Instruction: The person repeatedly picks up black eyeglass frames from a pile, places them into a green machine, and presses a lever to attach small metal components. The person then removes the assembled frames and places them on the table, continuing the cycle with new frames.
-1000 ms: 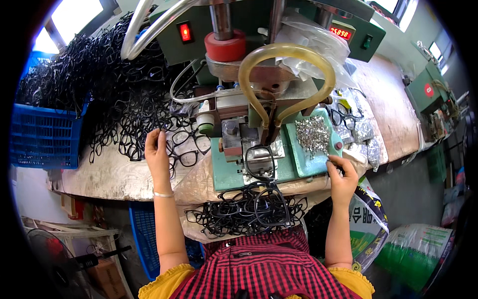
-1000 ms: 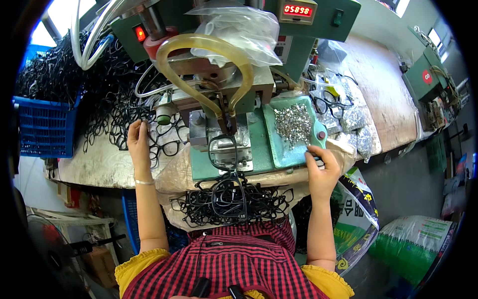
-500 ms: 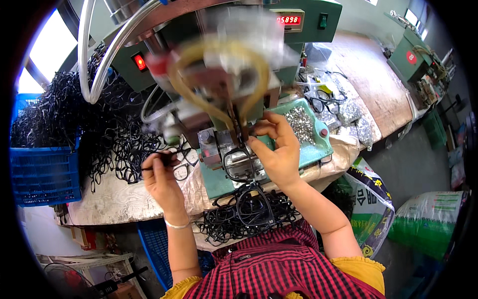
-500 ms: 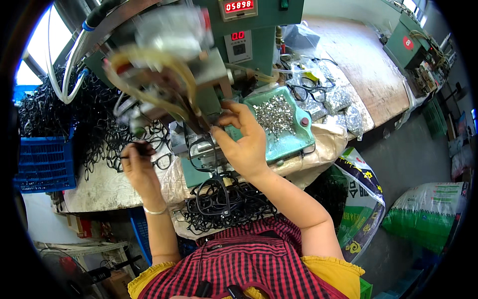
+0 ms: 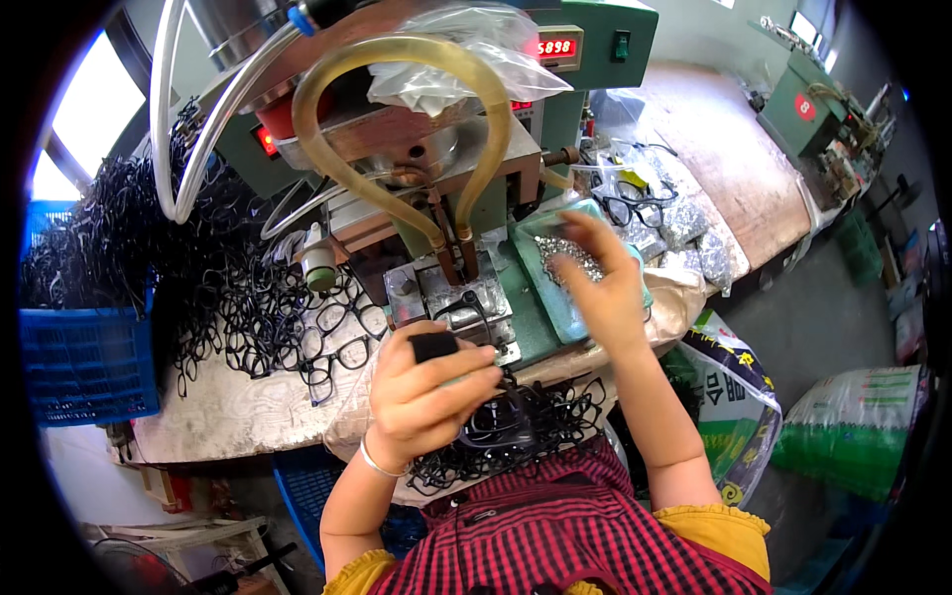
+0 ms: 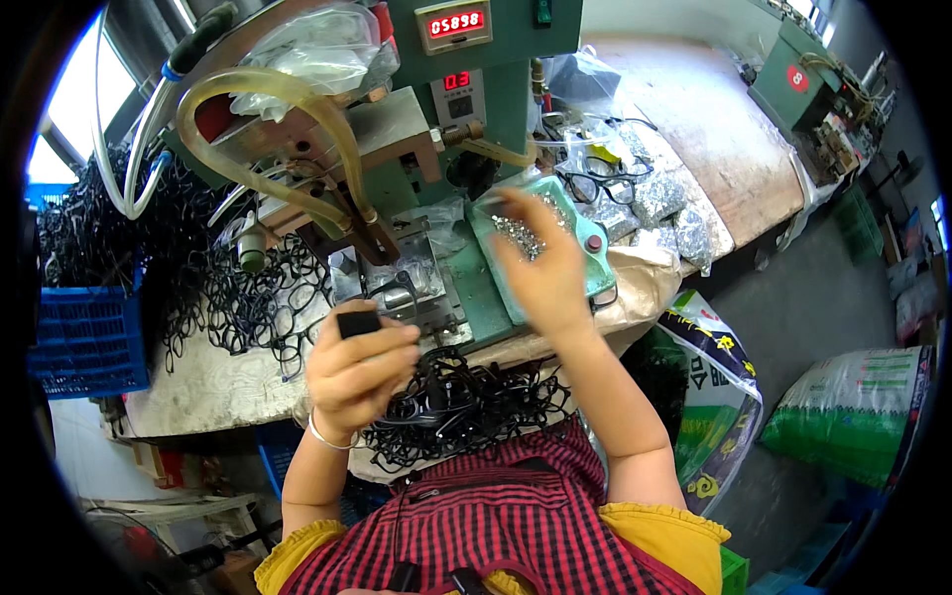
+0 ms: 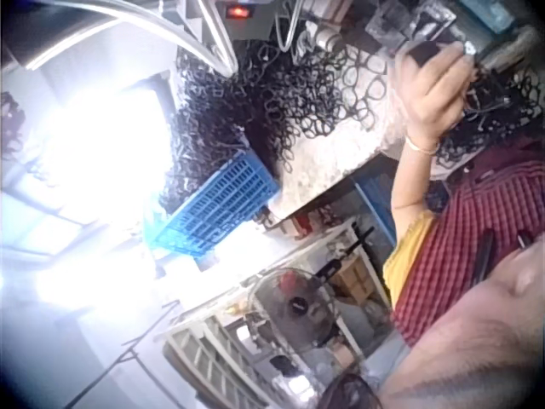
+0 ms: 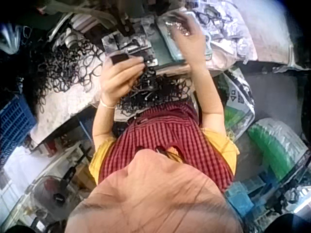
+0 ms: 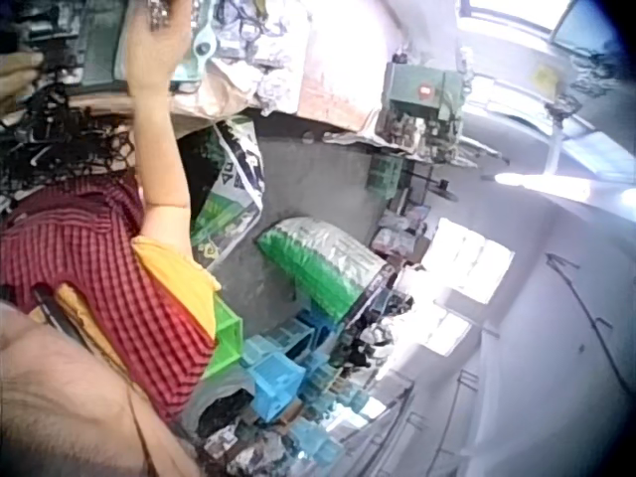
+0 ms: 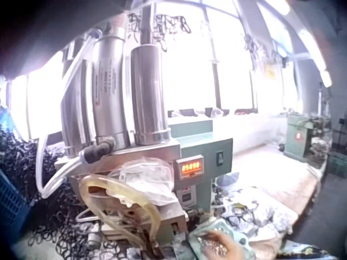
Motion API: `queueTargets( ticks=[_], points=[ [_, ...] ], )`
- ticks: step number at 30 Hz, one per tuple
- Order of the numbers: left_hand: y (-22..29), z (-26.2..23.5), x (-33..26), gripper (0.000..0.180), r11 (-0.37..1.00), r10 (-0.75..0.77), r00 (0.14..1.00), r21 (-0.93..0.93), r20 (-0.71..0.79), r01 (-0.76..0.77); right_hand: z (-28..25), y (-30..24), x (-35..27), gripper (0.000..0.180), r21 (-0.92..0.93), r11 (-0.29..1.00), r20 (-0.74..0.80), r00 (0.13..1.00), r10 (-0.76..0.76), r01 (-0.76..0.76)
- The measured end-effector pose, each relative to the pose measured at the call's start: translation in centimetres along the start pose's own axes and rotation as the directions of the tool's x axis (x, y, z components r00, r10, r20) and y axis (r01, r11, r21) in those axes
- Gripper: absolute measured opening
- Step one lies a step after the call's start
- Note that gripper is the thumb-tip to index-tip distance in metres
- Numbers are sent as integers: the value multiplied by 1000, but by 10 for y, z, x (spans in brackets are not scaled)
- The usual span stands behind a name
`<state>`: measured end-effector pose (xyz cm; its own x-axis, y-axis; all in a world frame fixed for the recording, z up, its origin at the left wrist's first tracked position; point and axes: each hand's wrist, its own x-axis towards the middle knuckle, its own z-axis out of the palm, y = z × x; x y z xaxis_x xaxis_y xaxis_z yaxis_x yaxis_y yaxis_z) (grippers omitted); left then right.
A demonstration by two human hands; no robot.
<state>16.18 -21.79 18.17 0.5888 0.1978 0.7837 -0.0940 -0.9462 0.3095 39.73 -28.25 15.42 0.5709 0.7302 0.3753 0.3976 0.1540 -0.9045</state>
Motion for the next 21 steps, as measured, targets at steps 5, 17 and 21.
queueTargets(
  ticks=[5,17,21],
  points=[
    [-7,8,1,18,999,43,999,13,30,-43,-42,67,-16,26,-299,950,-110,992,63,-93],
    [34,20,-37,44,974,-219,973,44,-78,223,-21,61,-30,8,-777,611,121,988,-93,152],
    [54,-3,-71,32,915,-248,936,256,-250,311,-18,75,-32,13,-754,644,42,988,-152,131]
  ],
)
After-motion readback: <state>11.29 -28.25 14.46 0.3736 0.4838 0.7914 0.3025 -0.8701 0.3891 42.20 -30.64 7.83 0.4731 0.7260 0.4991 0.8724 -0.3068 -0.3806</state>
